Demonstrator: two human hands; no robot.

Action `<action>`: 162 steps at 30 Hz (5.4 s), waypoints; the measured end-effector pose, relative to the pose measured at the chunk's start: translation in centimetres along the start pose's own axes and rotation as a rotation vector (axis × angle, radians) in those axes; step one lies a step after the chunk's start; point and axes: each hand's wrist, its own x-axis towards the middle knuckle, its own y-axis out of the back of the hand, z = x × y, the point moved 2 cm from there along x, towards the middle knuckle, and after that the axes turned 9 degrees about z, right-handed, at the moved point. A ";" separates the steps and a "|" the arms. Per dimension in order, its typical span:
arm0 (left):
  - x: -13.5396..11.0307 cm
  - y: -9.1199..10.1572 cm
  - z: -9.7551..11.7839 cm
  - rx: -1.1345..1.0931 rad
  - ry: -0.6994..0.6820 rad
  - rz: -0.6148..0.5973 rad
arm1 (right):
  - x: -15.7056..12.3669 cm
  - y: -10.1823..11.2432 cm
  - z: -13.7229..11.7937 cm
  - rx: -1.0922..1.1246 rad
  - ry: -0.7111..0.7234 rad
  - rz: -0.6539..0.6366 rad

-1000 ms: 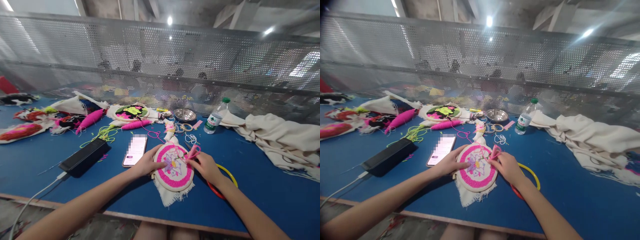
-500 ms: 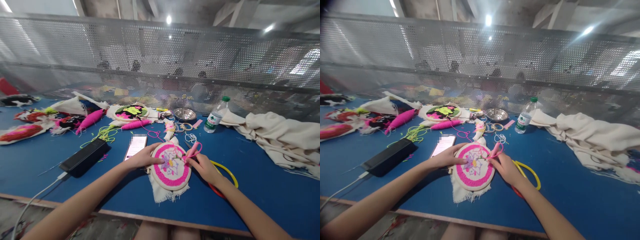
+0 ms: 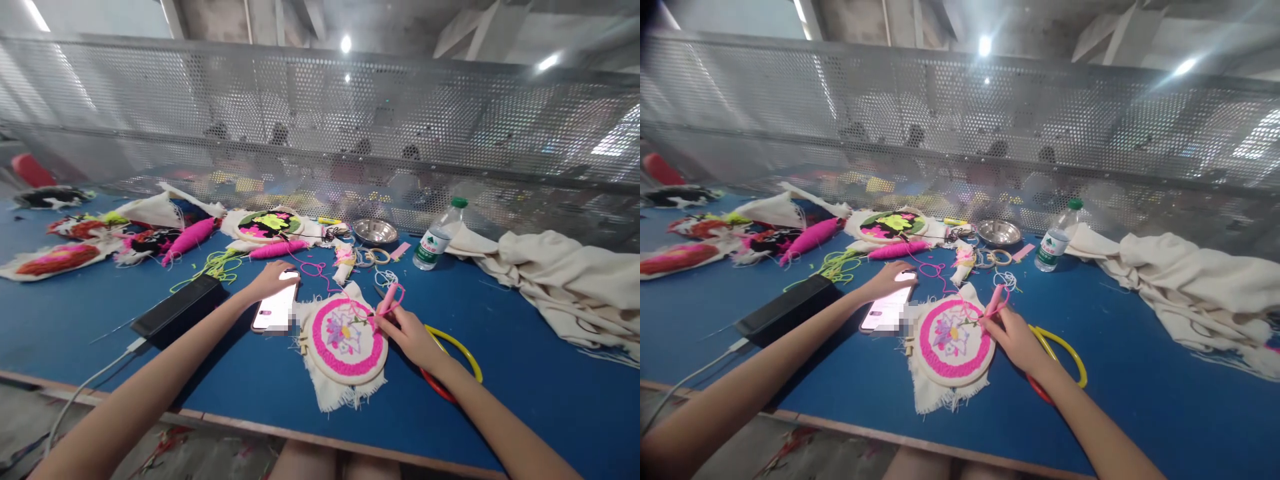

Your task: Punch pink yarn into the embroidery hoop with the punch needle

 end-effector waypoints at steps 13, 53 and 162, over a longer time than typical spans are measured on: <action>1.2 -2.7 -0.4 0.234 0.009 0.072 | 0.0 -0.1 0.0 -0.030 -0.019 -0.011; 1.0 -2.1 -0.9 0.079 0.171 0.032 | 0.0 -0.1 0.3 -0.044 -0.016 -0.008; -2.0 -0.8 1.5 0.461 -0.152 -0.160 | 0.5 0.0 1.3 0.082 0.073 0.019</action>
